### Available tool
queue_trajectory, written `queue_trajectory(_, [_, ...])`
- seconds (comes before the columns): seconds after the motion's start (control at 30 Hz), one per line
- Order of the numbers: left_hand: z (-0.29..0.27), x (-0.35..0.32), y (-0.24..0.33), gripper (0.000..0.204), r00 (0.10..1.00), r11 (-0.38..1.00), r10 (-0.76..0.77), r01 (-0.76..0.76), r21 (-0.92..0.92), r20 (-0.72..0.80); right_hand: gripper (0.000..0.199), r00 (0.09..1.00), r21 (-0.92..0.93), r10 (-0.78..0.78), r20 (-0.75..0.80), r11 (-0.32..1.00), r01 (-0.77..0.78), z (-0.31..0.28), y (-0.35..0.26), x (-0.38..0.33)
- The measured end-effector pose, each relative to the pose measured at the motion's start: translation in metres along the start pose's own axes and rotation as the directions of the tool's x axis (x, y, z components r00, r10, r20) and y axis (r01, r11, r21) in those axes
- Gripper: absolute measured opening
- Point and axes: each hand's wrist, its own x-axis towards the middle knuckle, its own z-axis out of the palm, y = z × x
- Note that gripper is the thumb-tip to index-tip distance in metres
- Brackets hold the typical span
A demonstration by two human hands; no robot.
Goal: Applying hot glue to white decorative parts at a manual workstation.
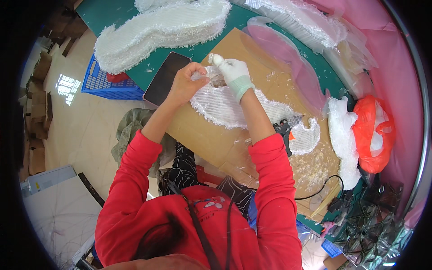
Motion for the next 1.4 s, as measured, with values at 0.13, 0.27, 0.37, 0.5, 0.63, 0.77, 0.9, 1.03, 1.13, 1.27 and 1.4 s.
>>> queue_trajectory(0.13, [0.000, -0.001, 0.001, 0.022, 0.998, 0.994, 0.045, -0.040, 0.101, -0.046, 0.040, 0.999, -0.029, 0.013, 0.048, 1.000, -0.012, 0.001, -0.004, -0.003])
queue_trajectory(0.27, [-0.001, -0.004, 0.002, 0.031, 0.999, 0.999, 0.020, -0.018, 0.046, -0.049, 0.034, 0.995, 0.012, 0.030, 0.093, 0.999, -0.031, 0.002, -0.007, -0.008])
queue_trajectory(0.37, [0.000, -0.002, 0.000, 0.046, 0.998, 0.999, -0.013, 0.010, -0.048, -0.060, 0.034, 0.990, -0.057, -0.039, 0.133, 0.997, 0.047, -0.003, 0.003, -0.003])
queue_trajectory(0.5, [-0.001, 0.000, 0.000, 0.059, 0.999, 0.996, -0.040, 0.040, -0.079, 0.001, 0.036, 0.971, -0.138, -0.185, 0.152, 0.969, 0.206, -0.013, 0.017, 0.001])
queue_trajectory(0.63, [-0.004, 0.002, -0.005, 0.059, 0.999, 0.994, -0.027, 0.030, -0.102, 0.031, 0.032, 0.991, -0.082, -0.135, -0.003, 0.988, 0.135, -0.019, 0.001, -0.021])
queue_trajectory(0.77, [0.000, 0.000, 0.003, 0.058, 1.000, 0.995, -0.019, 0.019, -0.094, -0.004, 0.030, 0.981, 0.053, -0.181, -0.063, 0.981, 0.185, -0.026, 0.015, -0.019])
queue_trajectory(0.9, [-0.001, 0.001, -0.001, 0.057, 0.998, 0.988, -0.064, 0.066, -0.140, 0.017, 0.034, 0.975, 0.021, -0.220, -0.017, 0.975, 0.220, -0.018, 0.012, -0.024])
queue_trajectory(1.03, [-0.001, 0.002, -0.006, 0.056, 0.998, 0.986, -0.055, 0.059, -0.158, 0.030, 0.038, 0.978, -0.005, -0.204, 0.031, 0.979, 0.204, -0.019, 0.012, -0.027])
queue_trajectory(1.13, [-0.001, 0.001, -0.007, 0.054, 0.997, 0.976, -0.080, 0.083, -0.203, 0.023, 0.035, 0.983, 0.018, -0.184, 0.017, 0.983, 0.183, -0.012, 0.010, -0.028])
queue_trajectory(1.27, [-0.001, 0.002, -0.009, 0.055, 0.999, 0.996, -0.020, 0.023, -0.092, 0.029, 0.035, 0.990, 0.050, -0.139, 0.034, 0.989, 0.137, -0.012, 0.010, -0.023])
queue_trajectory(1.4, [-0.002, 0.001, 0.003, 0.049, 0.991, 0.973, -0.097, 0.114, -0.199, 0.093, 0.036, 0.993, 0.075, -0.110, 0.045, 0.992, 0.107, -0.011, 0.010, -0.018])
